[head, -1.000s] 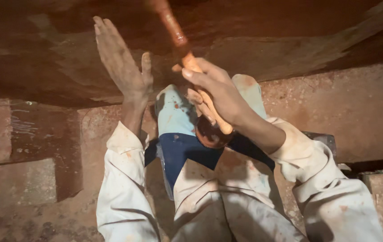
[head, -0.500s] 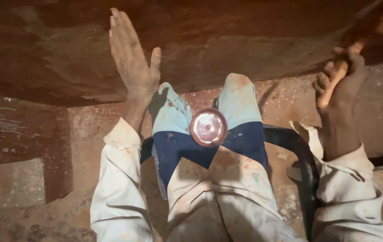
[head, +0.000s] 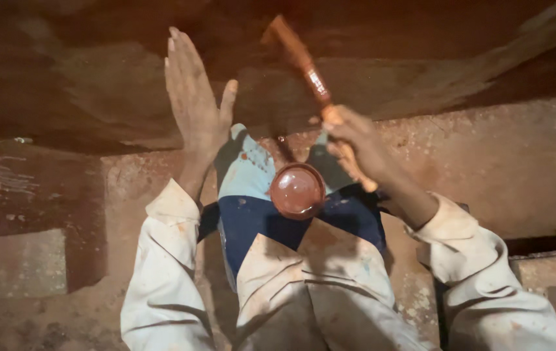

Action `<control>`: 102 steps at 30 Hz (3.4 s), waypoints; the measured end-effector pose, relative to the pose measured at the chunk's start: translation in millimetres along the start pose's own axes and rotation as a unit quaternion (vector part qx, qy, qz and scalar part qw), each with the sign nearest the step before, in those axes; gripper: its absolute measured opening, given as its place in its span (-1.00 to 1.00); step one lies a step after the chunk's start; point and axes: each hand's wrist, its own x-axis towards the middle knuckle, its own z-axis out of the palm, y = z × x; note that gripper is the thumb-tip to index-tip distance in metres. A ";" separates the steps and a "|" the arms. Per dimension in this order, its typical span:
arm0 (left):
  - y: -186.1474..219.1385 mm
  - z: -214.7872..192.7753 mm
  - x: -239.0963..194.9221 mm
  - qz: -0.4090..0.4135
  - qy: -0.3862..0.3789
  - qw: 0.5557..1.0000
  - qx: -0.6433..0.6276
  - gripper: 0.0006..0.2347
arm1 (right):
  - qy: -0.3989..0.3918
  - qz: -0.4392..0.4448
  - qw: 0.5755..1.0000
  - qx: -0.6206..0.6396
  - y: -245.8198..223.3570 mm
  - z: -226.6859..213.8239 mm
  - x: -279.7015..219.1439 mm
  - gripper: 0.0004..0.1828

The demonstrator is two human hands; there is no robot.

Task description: The person sits cross-legged and repeatedly dips a paintbrush into a small bowl of reddish paint, then applies the paint to a low wall or ceiling surface above. The person continues this cycle of dipping and brushing throughout the clip.

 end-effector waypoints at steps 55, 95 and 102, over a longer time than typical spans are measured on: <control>-18.8 -3.1 15.6 0.007 0.052 0.997 0.056 -0.35 | 0.069 0.031 0.985 -0.155 46.7 41.1 22.0 -0.71; -62.0 -18.3 6.9 -0.040 0.087 0.995 0.031 -0.20 | 0.021 -0.366 0.930 0.010 -83.3 199.1 0.0 -0.42; -72.7 -21.7 11.4 -0.065 0.159 0.985 0.002 -0.14 | 0.066 -0.314 0.946 0.036 -60.4 215.5 13.4 -0.25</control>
